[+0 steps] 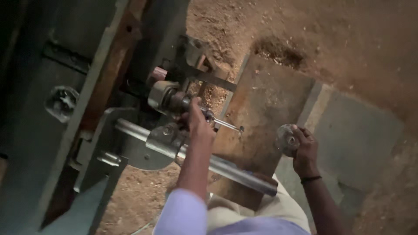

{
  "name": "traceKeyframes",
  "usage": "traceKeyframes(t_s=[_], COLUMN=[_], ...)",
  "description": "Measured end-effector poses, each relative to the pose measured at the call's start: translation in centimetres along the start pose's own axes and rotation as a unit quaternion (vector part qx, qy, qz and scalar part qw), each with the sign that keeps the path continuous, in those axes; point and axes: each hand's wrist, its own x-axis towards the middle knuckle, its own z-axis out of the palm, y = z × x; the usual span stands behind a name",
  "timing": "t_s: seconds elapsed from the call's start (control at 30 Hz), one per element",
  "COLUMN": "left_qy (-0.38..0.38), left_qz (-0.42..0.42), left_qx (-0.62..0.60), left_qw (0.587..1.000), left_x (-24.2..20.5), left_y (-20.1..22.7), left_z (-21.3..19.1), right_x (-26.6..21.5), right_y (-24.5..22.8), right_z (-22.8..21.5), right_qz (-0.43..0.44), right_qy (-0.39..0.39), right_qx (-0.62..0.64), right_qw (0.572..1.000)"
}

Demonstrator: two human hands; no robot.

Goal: The recorder uses a tool to tighten and adjust a circular metal component on a vertical lathe or drilling machine.

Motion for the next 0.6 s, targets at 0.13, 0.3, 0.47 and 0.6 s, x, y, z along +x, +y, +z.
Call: traceKeyframes(t_s=[0.13, 0.3, 0.47, 0.6], left_qy=[-0.130, -0.276, -0.352, -0.369], left_qz=[0.228, 0.436, 0.308, 0.311], left_qx=[0.310, 0.755, 0.860, 0.859], left_qw=[0.914, 0.404, 0.205, 0.169], left_x=[-7.1, -3.9, 0.9, 1.6], left_y=[0.8, 5.6, 7.2, 6.4], left_z=[-2.4, 0.0, 1.7, 3.1], right_x=[-0.4, 1.9, 2.4, 3.1], right_y=[1.3, 3.5, 5.7, 5.9], right_z=[0.4, 2.2, 1.2, 0.6], right_qz=[-0.006, -0.081, -0.050, -0.045], right_qy=[0.021, 0.019, -0.018, -0.023], right_qx=[0.000, -0.197, -0.092, -0.103], right_qw=[1.000, 0.977, 0.994, 0.993])
